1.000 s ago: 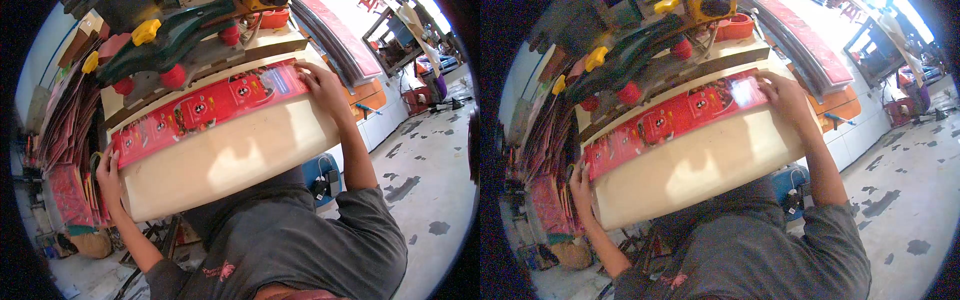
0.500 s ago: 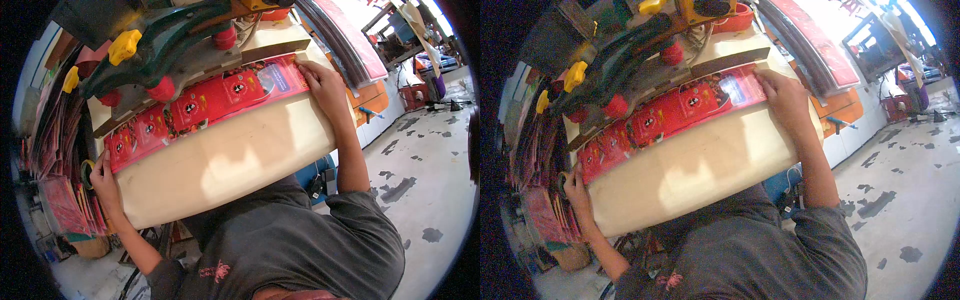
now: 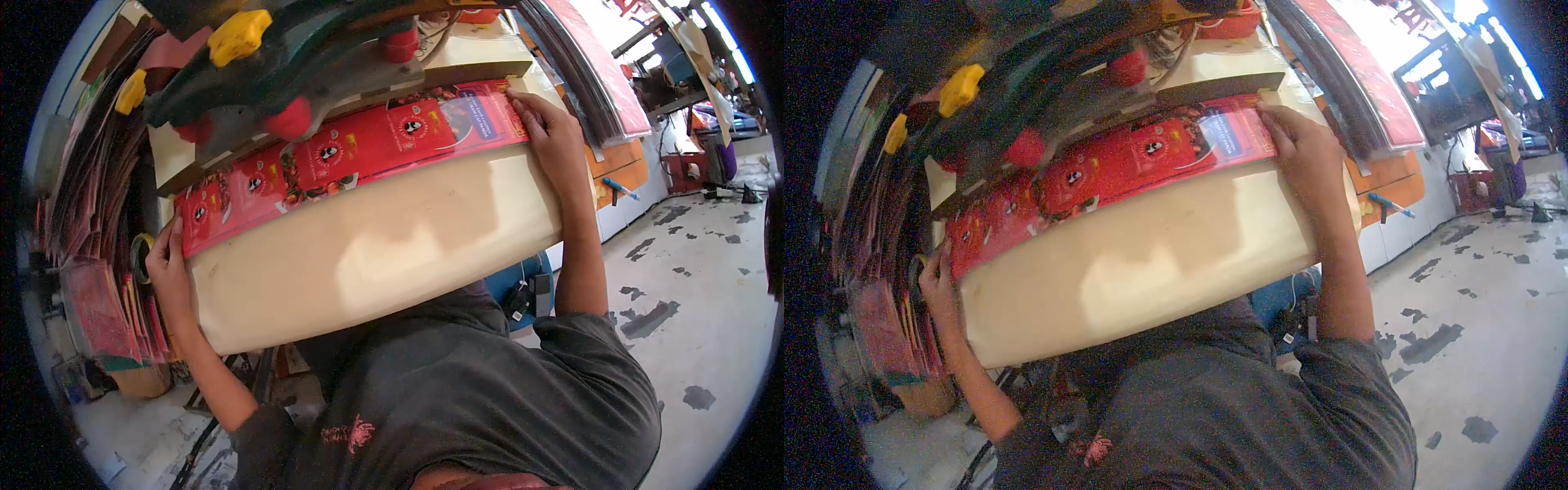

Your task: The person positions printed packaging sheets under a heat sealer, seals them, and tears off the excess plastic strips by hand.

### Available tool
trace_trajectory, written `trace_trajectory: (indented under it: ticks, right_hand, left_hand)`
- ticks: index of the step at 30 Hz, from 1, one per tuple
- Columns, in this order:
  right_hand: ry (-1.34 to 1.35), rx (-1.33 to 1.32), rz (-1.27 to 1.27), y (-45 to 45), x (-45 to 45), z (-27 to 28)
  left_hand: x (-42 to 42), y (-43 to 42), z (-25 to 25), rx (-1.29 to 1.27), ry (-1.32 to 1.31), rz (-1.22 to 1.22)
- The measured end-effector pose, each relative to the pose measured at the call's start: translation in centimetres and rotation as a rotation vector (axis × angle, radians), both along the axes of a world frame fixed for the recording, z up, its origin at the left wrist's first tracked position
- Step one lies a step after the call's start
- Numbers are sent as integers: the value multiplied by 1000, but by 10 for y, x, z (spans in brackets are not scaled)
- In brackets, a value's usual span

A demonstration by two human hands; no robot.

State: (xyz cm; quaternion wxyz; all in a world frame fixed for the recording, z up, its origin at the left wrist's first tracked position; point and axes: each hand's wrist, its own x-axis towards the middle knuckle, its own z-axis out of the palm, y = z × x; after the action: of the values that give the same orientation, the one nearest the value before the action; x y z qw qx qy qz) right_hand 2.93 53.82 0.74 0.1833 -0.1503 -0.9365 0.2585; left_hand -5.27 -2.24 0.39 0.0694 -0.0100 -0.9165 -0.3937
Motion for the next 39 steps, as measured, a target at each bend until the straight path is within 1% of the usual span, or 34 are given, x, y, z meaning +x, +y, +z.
trace_trajectory:
  ticks: [3, 5, 7, 8, 12, 13, 14, 16, 18, 19, 29, 35, 38, 39]
  right_hand:
    - [5, 0, 10, -1, 0, 2]
    - [10, -36, 21, -1, 0, 2]
    - [18, -95, 59, 0, 0, 1]
    - [-1, -40, 66, 5, 0, -2]
    - [-11, -129, 71, 0, 0, 3]
    - [-13, -121, 76, 1, -2, 1]
    - [-14, -30, 86, 0, -2, 4]
    - [-3, -103, 86, -3, -1, 5]
    - [-21, -84, 98, -3, -2, 6]
    - [-46, -63, 92, -2, -3, 6]
    - [1, -10, 150, 19, -5, -11]
    - [5, -38, 147, 15, -4, -8]
    - [-30, -47, 114, 4, -4, 0]
    - [-8, -98, 137, 4, -5, -3]
  left_hand:
    - [3, 8, 4, -17, 15, 42]
    - [4, 10, 5, 22, -2, 29]
    - [5, 14, 9, -21, 13, 46]
    - [6, 15, 11, -59, 24, 41]
    - [9, 18, 13, -48, 38, 72]
    - [9, 18, 13, -67, 43, 107]
    - [8, 19, 12, -39, 58, 87]
    - [8, 19, 9, -12, 79, 79]
    - [8, 18, 8, 91, 63, 62]
    - [8, 18, 10, 55, 69, 63]
    - [4, 12, 3, 65, 89, 29]
    - [6, 15, 10, 11, 71, 51]
    - [7, 13, 9, 58, 80, 26]
    - [8, 12, 9, 12, 68, 49]
